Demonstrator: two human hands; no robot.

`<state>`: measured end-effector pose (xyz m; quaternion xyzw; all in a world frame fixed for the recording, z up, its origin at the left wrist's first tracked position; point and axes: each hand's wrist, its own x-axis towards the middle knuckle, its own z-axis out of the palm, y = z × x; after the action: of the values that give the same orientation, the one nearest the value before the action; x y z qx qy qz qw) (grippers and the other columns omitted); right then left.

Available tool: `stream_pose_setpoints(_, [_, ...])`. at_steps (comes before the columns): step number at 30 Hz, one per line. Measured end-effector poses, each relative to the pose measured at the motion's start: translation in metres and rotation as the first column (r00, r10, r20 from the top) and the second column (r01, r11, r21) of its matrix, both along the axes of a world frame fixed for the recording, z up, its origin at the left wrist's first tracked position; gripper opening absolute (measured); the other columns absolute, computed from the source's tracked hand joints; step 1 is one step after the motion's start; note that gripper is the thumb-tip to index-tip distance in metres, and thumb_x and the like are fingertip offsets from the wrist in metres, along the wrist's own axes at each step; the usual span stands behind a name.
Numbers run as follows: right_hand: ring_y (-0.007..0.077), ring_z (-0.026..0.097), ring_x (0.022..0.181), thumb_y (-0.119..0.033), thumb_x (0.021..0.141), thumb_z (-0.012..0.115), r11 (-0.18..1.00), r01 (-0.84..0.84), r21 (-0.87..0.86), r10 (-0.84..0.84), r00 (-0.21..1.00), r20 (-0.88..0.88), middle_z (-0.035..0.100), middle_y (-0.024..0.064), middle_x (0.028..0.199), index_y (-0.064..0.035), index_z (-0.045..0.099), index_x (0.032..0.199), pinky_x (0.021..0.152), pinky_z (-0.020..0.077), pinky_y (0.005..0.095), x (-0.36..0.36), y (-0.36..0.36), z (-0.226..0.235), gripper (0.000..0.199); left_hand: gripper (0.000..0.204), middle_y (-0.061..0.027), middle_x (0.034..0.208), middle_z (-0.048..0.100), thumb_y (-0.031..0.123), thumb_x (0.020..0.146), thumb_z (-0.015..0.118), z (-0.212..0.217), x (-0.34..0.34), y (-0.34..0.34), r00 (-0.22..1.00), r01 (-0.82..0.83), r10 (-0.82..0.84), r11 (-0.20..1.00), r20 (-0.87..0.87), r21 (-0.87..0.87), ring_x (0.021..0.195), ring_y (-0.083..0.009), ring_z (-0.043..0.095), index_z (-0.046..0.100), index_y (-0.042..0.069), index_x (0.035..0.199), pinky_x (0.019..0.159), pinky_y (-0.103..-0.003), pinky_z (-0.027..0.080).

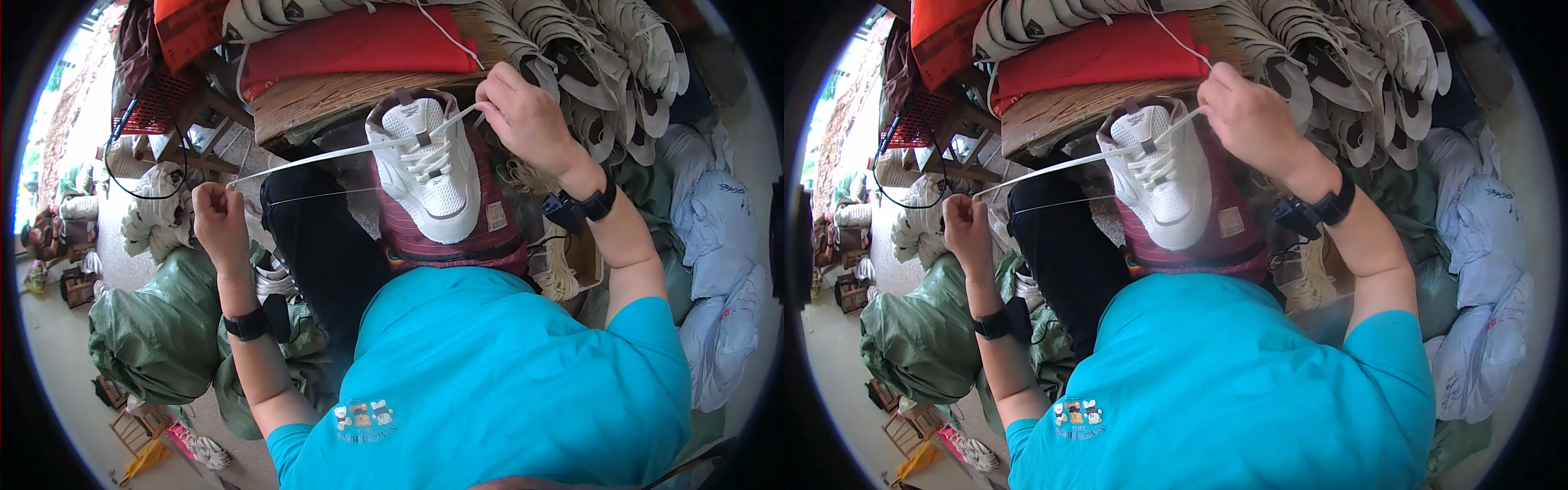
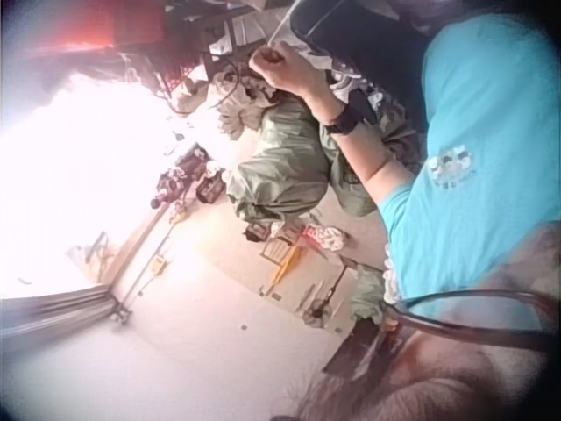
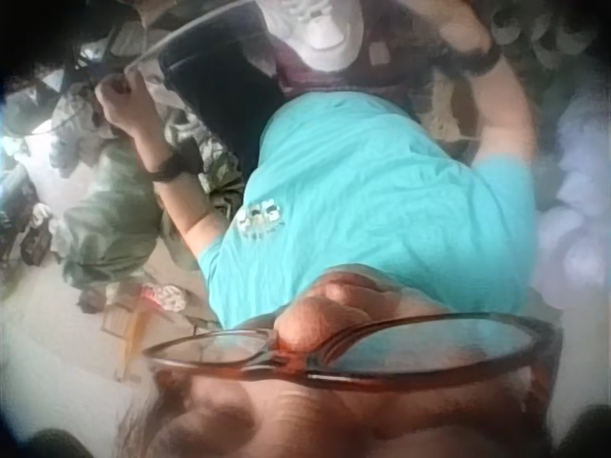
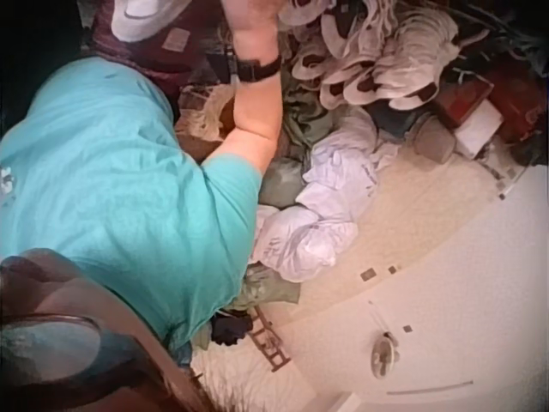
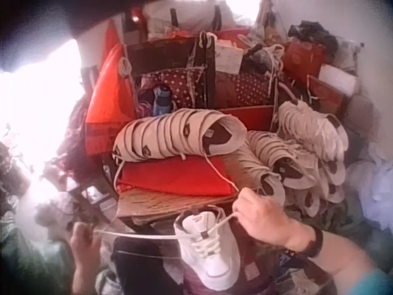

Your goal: The person threads white shoelaces through the eyelets of a white sneaker held on their lap. They pull the laces tight and adjust the fit repeatedly, then place the shoe aside and pick up another shoe to continue the process.

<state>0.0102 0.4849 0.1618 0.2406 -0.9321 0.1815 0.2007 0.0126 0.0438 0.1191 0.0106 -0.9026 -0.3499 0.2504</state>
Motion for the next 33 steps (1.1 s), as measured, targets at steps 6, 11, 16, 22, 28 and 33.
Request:
stream_pose_setpoints(6, [0.0329,0.066,0.08,-0.009,0.091,0.065,0.992,0.099,0.076,-0.114,0.964,0.241,0.065,0.0133,0.089,-0.0077,0.059,0.1,0.066,0.0524,0.0388,0.01,-0.002,-0.014,0.011,0.01,-0.0041,0.082,0.059,0.007,0.094,0.066,-0.002,0.008,0.001,0.987,0.158,-0.157,0.983,0.017,-0.098,0.068,-0.0112,0.054,0.069,0.002,0.102,0.062,-0.025,0.045])
stream_pose_setpoints(11, [0.0235,0.071,0.082,-0.012,0.096,0.063,0.935,0.125,-0.332,-0.025,0.957,0.29,0.072,0.012,0.095,-0.0067,0.059,0.105,0.072,0.0548,0.0332,0.014,-0.012,-0.019,0.011,0.011,-0.0058,0.087,0.061,0.009,0.095,0.066,-0.004,0.016,-0.004,0.986,0.146,-0.137,0.984,0.093,-0.101,0.072,-0.0127,0.057,0.071,0.001,0.1,0.066,-0.025,0.046])
stream_pose_setpoints(16, [0.0138,0.066,0.077,-0.013,0.101,0.057,0.379,0.188,-0.906,0.413,0.842,0.348,0.068,0.0034,0.086,-0.0035,0.057,0.108,0.082,0.054,0.0304,0.01,-0.041,-0.023,0.012,0.011,-0.0055,0.087,0.062,0.01,0.095,0.066,-0.015,0.019,-0.004,0.985,0.154,-0.155,0.988,0.072,0.007,0.073,-0.0117,0.056,0.07,0.0,0.098,0.066,-0.025,0.046])
stream_pose_setpoints(22, [0.0066,0.033,0.054,-0.006,0.097,0.052,-0.097,0.527,-0.845,0.785,0.562,0.261,0.035,-0.0065,0.062,-0.0034,0.058,0.108,0.056,0.0358,0.0249,-0.017,-0.025,-0.017,0.013,0.011,-0.0027,0.078,0.059,0.01,0.094,0.066,-0.034,0.023,-0.033,0.978,0.085,-0.107,0.988,0.179,0.127,0.07,-0.0076,0.052,0.067,-0.002,0.093,0.064,-0.024,0.043])
stream_pose_setpoints(28, [0.007,0.032,0.052,-0.005,0.093,0.051,-0.285,0.378,-0.881,0.76,0.649,0.033,0.033,-0.0054,0.058,-0.001,0.061,0.105,0.052,0.0321,0.025,-0.036,-0.001,-0.022,0.016,0.016,-0.0001,0.078,0.06,0.015,0.096,0.064,-0.029,0.033,-0.047,0.927,0.052,-0.188,0.921,0.324,0.386,0.072,-0.0062,0.051,0.067,0.001,0.089,0.064,-0.023,0.039])
stream_pose_setpoints(33, [0.0087,0.036,0.052,-0.002,0.093,0.054,-0.406,0.325,-0.854,0.598,0.801,0.021,0.037,-0.0032,0.061,0.0026,0.058,0.109,0.055,0.0336,0.0255,-0.05,0.093,-0.004,0.017,0.018,-0.0033,0.102,0.067,0.019,0.099,0.058,-0.012,0.038,-0.064,0.917,-0.117,-0.352,0.208,0.186,0.971,0.094,-0.0119,0.06,0.07,0.008,0.091,0.084,-0.031,0.043])
